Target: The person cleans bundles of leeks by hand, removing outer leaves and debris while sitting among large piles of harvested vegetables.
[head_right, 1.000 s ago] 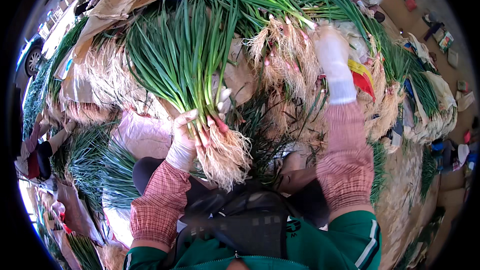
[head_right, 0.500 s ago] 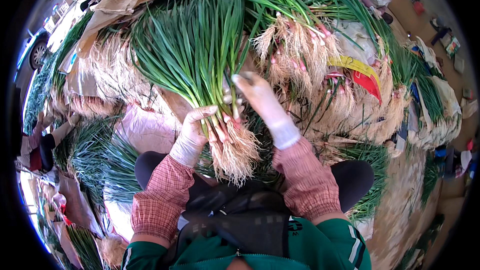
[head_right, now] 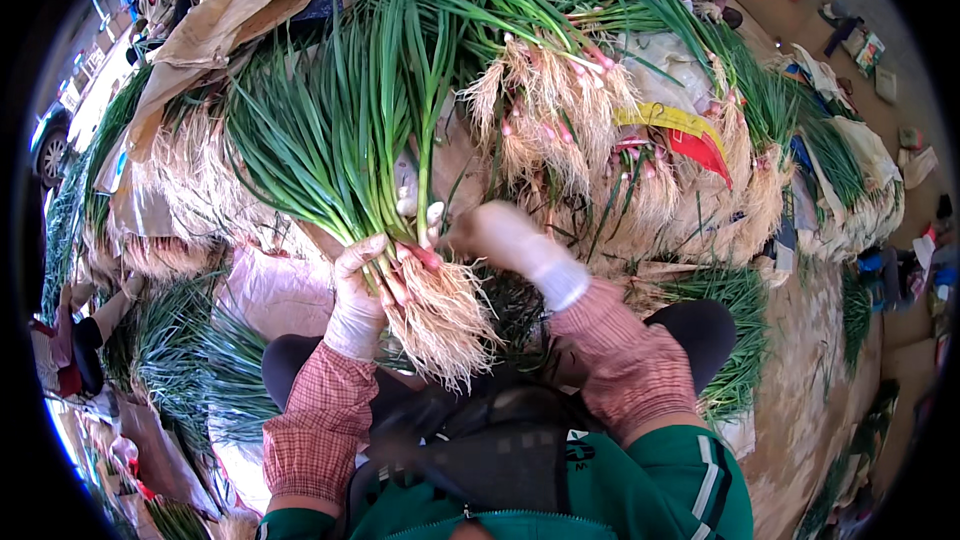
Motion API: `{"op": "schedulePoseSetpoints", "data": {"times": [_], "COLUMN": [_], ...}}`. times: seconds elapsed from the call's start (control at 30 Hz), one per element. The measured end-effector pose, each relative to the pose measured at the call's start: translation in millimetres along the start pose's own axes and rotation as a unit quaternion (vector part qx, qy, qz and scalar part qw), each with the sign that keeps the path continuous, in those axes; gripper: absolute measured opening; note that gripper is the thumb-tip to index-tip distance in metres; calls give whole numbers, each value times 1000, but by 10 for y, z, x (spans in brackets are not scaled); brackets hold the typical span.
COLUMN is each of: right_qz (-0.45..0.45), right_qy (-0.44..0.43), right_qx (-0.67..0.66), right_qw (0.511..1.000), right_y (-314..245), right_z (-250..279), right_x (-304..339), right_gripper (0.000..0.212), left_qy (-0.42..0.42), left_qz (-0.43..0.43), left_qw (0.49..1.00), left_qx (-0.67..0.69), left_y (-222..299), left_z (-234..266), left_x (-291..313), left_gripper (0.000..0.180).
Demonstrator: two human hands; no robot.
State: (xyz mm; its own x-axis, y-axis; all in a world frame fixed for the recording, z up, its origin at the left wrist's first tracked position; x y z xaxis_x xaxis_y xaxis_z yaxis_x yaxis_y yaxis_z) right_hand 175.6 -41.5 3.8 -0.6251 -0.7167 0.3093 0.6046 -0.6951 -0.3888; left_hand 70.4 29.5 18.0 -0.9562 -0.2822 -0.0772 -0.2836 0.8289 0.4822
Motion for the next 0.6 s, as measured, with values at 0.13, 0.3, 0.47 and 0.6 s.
{"op": "schedulePoseSetpoints", "data": {"times": [0.13,0.3,0.47,0.6], "right_qz": [136,-90,80,181], "right_qy": [516,418,310,196], "right_qx": [-25,-50,-456,-306], "right_qw": [845,902,831,914], "right_y": [782,1441,1054,-21], "right_z": [2023,2706,2230,772], "right_x": [506,239,465,675], "right_gripper": [19,25,24,36], "left_qy": [-1,-32,-73,-117], "left_qz": [-33,-4,-43,30], "left_qw": [999,993,992,992], "left_qx": [32,112,95,20], "left_y": [-8,18,96,-83], "left_z": [-31,-100,-313,-349], "left_x": [-67,-67,-107,-99], "left_gripper": [74,73,70,63]}}
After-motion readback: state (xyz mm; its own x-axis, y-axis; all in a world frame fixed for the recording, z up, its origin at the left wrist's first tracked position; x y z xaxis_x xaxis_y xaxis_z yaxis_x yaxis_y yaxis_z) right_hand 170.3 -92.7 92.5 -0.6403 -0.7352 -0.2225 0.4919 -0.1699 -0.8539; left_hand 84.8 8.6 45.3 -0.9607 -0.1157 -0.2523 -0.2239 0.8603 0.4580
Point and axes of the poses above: each hand's wrist, its own x-axis away from the middle knuckle, its own z-axis out of the back of the hand, y = z × x, the point moved 10 cm from there along -x, towards the middle knuckle, and after that the axes turned 10 degrees about -z, right-handed, at the moved point
